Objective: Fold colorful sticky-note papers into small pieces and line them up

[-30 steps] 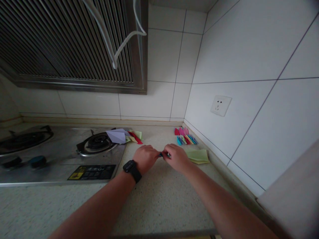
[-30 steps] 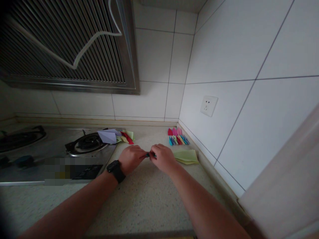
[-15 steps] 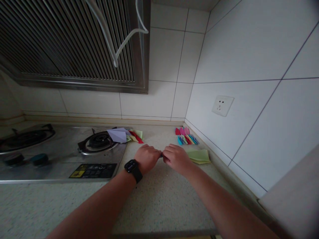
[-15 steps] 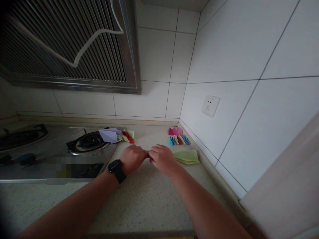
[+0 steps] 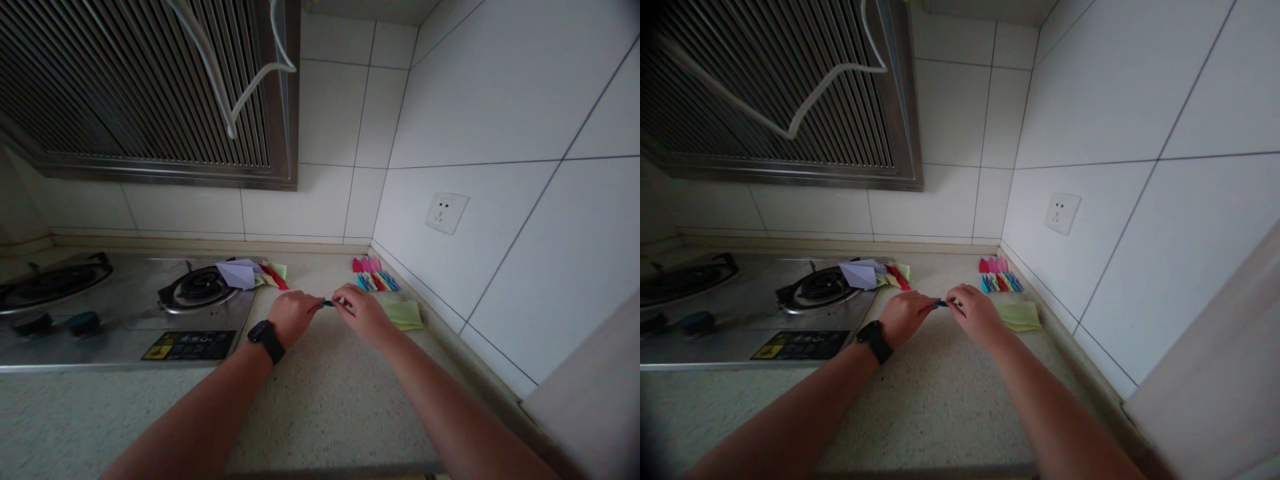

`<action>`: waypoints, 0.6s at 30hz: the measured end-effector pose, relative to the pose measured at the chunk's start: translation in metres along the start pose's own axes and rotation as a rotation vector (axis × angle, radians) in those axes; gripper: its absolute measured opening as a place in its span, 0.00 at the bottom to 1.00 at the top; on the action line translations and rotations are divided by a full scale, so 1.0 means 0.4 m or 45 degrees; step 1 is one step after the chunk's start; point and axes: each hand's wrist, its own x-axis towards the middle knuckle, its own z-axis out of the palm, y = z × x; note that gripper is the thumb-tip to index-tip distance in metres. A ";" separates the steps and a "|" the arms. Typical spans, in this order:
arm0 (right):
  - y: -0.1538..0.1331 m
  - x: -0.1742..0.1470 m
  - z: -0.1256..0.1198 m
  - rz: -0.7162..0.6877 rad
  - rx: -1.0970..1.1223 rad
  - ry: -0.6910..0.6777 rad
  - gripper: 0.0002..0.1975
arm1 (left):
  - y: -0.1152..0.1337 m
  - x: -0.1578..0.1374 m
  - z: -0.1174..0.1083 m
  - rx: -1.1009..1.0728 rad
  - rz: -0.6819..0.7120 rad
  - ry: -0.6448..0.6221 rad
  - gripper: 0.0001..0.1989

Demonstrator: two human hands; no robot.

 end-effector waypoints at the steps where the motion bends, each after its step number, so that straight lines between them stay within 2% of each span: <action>1: -0.002 0.000 -0.003 -0.038 0.011 -0.019 0.06 | -0.002 -0.001 0.003 -0.008 -0.014 0.006 0.13; 4: -0.011 -0.001 -0.007 -0.118 0.044 -0.076 0.07 | -0.006 -0.003 0.010 -0.023 -0.043 0.012 0.13; 11: -0.006 -0.004 0.002 -0.070 0.145 -0.045 0.04 | -0.002 -0.005 0.014 -0.204 -0.125 0.073 0.12; 18: -0.007 -0.001 0.003 -0.097 0.100 -0.022 0.05 | -0.002 -0.002 0.011 -0.218 0.010 0.089 0.07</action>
